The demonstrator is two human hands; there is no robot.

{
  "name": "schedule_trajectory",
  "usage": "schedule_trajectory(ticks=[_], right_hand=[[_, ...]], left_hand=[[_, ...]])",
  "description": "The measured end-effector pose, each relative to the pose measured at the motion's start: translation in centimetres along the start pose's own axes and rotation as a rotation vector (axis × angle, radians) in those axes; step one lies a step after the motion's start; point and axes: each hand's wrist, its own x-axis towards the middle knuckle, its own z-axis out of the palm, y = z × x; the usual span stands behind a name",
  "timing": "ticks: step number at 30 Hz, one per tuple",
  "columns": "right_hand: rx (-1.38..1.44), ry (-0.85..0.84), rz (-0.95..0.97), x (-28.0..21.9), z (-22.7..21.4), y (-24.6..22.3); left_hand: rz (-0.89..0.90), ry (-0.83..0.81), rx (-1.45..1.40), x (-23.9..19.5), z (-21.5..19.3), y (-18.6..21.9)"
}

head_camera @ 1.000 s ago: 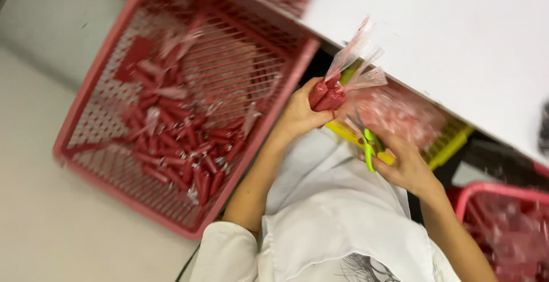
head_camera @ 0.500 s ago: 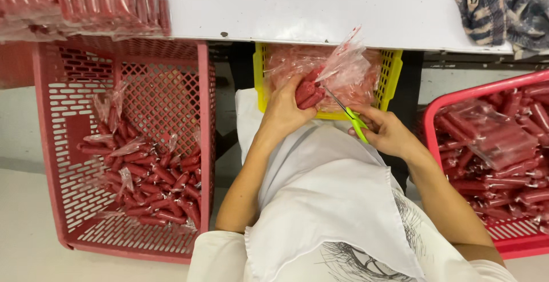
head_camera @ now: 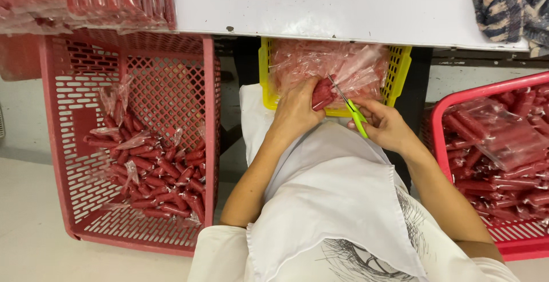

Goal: The person uses green scissors to cut open plastic-wrapped packages of red sausages. They retrieve the packages from a pink basket, cut the plastic, and place the opened items into a yellow basket.

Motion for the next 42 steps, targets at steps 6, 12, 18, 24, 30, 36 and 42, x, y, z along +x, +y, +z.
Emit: schedule_trajectory(ticks=[6, 12, 18, 24, 30, 36, 42], right_hand=[[0.079, 0.009, 0.105, -1.2, -0.6, 1.9], [0.059, 0.075, 0.094, -0.8, -1.1, 3.0], [0.182, 0.096, 0.128, -0.9, -1.3, 1.3], [0.165, 0.089, 0.167, -2.3, -2.1, 2.4], [0.020, -0.010, 0.144, -3.1, -2.1, 5.0], [0.009, -0.032, 0.136, -2.3, -1.8, 3.9], [0.074, -0.061, 0.149, -2.4, -1.8, 3.3]], left_hand=[[0.007, 0.002, 0.028, 0.6, 0.7, -2.1], [0.061, -0.028, 0.039, 0.0, 0.0, -1.0], [0.052, -0.061, 0.064, 0.2, -0.1, -0.9], [-0.015, -0.056, -0.058, 0.2, -0.4, -2.2], [-0.074, -0.038, -0.483, 0.2, 0.6, -3.0], [-0.022, -0.060, -0.589, -0.4, 0.5, -2.9], [-0.028, -0.105, -0.431, 0.4, 0.6, -4.3]])
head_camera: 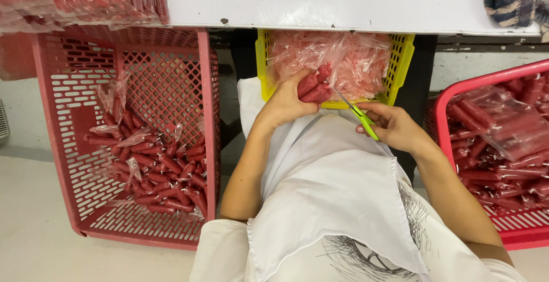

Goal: The person uses green scissors to cut open plastic-wrapped packages of red sausages. They retrieve the packages from a pink basket, cut the plastic, and place the opened items into a yellow basket.

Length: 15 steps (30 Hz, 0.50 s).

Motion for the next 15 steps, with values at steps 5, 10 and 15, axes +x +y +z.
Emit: schedule_trajectory(ticks=[5, 10, 15], right_hand=[[0.014, -0.031, 0.008, -0.2, -0.2, 1.3], [-0.028, -0.025, -0.032, 0.0, 0.2, 1.2], [-0.009, 0.026, -0.041, -0.9, -0.3, 0.8]], left_hand=[[-0.020, -0.032, 0.064, 0.0, -0.7, 0.1], [0.012, -0.041, 0.103, 0.4, -0.3, 0.1], [-0.081, 0.126, -0.100, 0.6, -0.4, 1.5]])
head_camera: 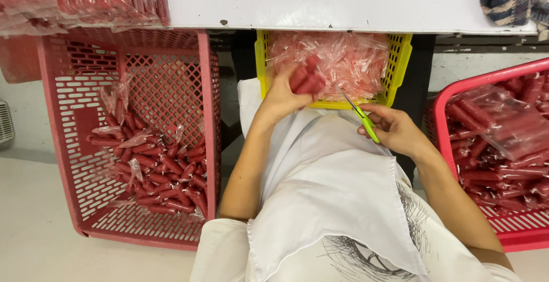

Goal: The person uses green scissors to cut open plastic-wrapped packages of red sausages. They retrieve the packages from a pink basket, cut the plastic, and place the opened items into a yellow basket.

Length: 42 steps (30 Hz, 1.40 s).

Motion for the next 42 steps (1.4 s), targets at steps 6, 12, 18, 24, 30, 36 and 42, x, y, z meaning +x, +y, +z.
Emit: schedule_trajectory(ticks=[6, 12, 18, 24, 30, 36, 42], right_hand=[[-0.153, -0.007, -0.111, -0.5, 2.7, -3.6], [-0.377, 0.206, -0.325, 0.9, 5.1, -7.0], [-0.223, 0.328, -0.442, 2.5, 5.4, -5.0], [-0.070, 0.301, -0.443, 2.9, 5.9, -3.4], [0.467, 0.165, -0.173, 3.1, 6.6, -4.4], [0.944, -0.009, 0.105, 1.7, 6.7, -8.9], [1.029, 0.043, 0.295, 0.9, 6.3, -10.7]], left_hand=[[0.102, 0.351, -1.555, 0.9, 4.7, 2.6], [0.057, 0.205, -1.767, 0.6, 6.4, 4.2], [0.004, 0.141, -1.847, -0.2, 7.3, 5.3], [0.009, 0.219, -1.817, 0.6, 7.7, 4.0], [-0.058, 0.244, -1.790, 1.1, 7.8, 3.2], [-0.082, 0.277, -1.729, 1.5, 7.4, 1.8], [-0.014, 0.491, -1.502, 0.7, 6.5, 4.3]])
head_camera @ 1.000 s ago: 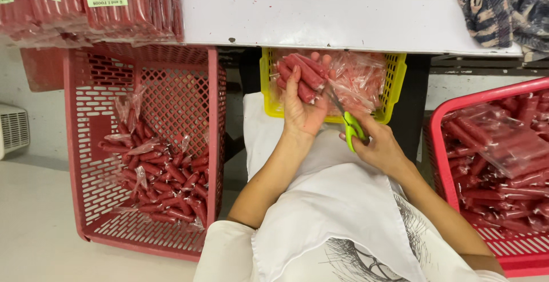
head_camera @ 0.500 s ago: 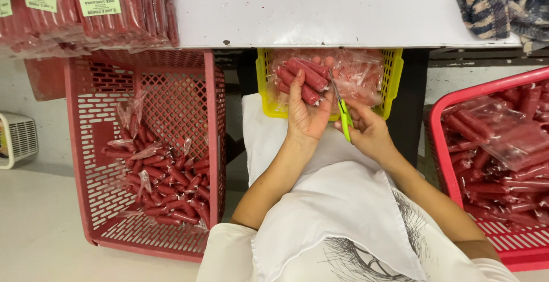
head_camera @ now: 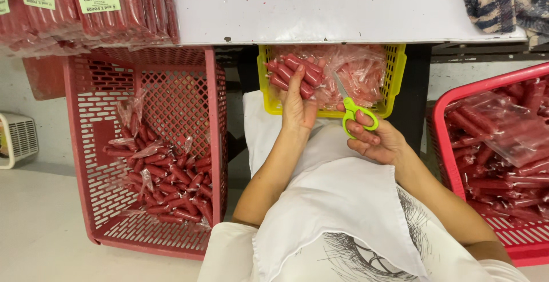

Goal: The person uses green scissors to cut open plastic-wrapped packages of red sausages. They retrieve the packages from a pink basket, cut the plastic, and place the opened items into a yellow basket.

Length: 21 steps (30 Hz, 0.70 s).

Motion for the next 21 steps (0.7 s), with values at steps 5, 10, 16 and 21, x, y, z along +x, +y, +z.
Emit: schedule_trajectory(ticks=[5, 10, 16, 21], right_hand=[[-0.058, -0.042, -0.084, 0.1, -3.3, 0.9], [-0.561, 0.159, -0.756, -1.7, -4.6, 0.1], [-0.252, 0.502, -1.125, -4.8, -14.7, -2.4], [0.328, 0.356, -1.070, -15.7, -16.8, -5.3]], left_hand=[[0.252, -0.021, 0.418, 2.3, -3.0, -0.8], [-0.032, -0.376, 1.044, -3.4, 2.0, -2.6], [-0.130, -1.396, 1.319, -10.7, 6.7, -11.4], [-0.284, -1.773, 1.342, -10.3, 4.3, -14.1]])
